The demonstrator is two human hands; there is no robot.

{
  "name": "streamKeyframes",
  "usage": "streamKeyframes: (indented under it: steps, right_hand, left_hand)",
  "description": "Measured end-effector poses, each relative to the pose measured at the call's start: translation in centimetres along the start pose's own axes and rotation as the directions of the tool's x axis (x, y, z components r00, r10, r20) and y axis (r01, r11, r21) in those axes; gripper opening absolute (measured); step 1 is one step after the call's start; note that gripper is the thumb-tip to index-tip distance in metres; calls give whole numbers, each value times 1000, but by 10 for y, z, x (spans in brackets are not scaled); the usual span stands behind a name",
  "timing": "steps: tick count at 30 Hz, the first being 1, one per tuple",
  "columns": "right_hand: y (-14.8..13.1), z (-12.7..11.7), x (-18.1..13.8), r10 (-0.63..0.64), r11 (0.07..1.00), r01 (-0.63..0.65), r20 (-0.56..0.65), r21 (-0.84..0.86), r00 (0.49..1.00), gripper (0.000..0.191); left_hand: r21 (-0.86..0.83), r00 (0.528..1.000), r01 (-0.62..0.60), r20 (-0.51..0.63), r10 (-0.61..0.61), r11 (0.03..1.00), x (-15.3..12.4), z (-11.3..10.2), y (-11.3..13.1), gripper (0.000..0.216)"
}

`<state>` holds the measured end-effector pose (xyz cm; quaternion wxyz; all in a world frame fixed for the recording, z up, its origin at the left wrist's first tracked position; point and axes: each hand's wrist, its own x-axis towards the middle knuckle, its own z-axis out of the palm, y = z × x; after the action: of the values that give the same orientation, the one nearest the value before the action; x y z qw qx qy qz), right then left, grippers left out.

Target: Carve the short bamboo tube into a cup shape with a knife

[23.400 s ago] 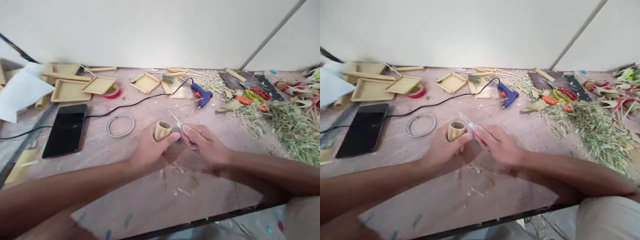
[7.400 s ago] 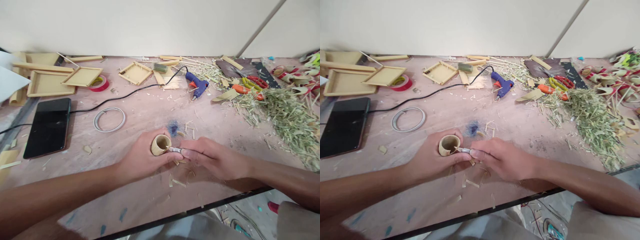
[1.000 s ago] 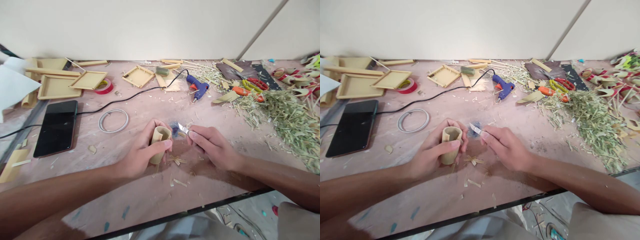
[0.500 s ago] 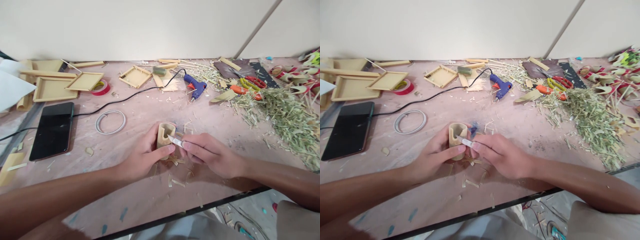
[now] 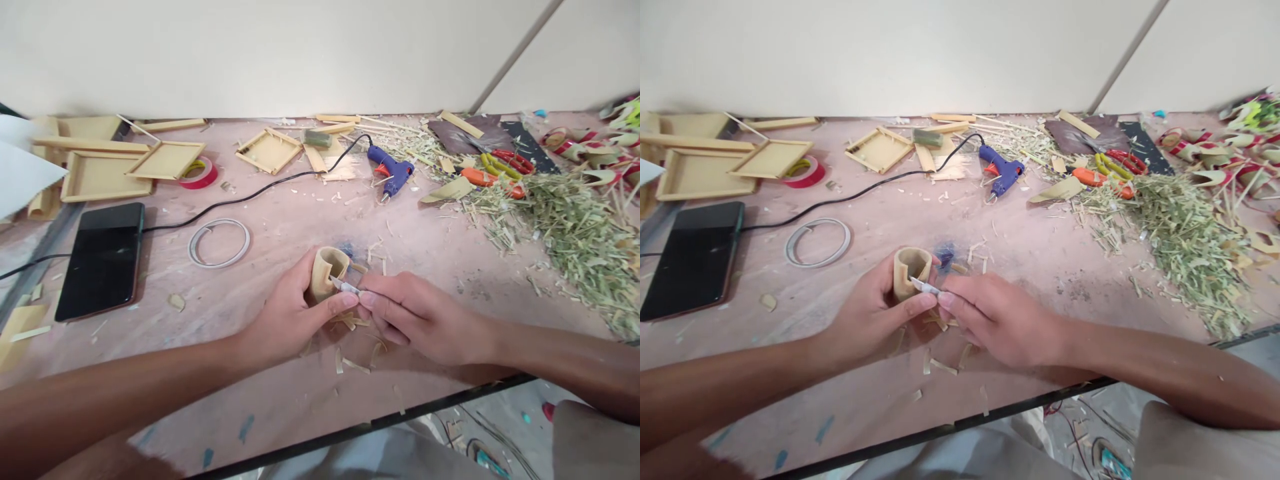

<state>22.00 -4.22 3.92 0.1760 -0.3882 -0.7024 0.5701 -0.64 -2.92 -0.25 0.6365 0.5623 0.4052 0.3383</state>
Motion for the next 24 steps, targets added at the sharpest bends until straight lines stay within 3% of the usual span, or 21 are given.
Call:
streamKeyframes:
  steps: [10,14,20,24]
  right_hand:
    - [-2,6,-3,14,996,-8,-71,86,997,39]
    - [-1,9,-4,-1,998,6,-98,58,995,41]
    - [4,11,-4,-143,989,132,-194,-68,971,38]
    - [4,4,-3,-138,990,128,-283,-54,949,36]
  left_hand:
    - [38,999,-12,-40,14,999,1,-2,-4,39]
    - [37,1000,-14,-5,14,999,1,-2,-5,39]
    - [-68,996,0,-91,-6,998,-1,9,5,34]
    - [-50,996,1,-92,-6,999,0,7,10,36]
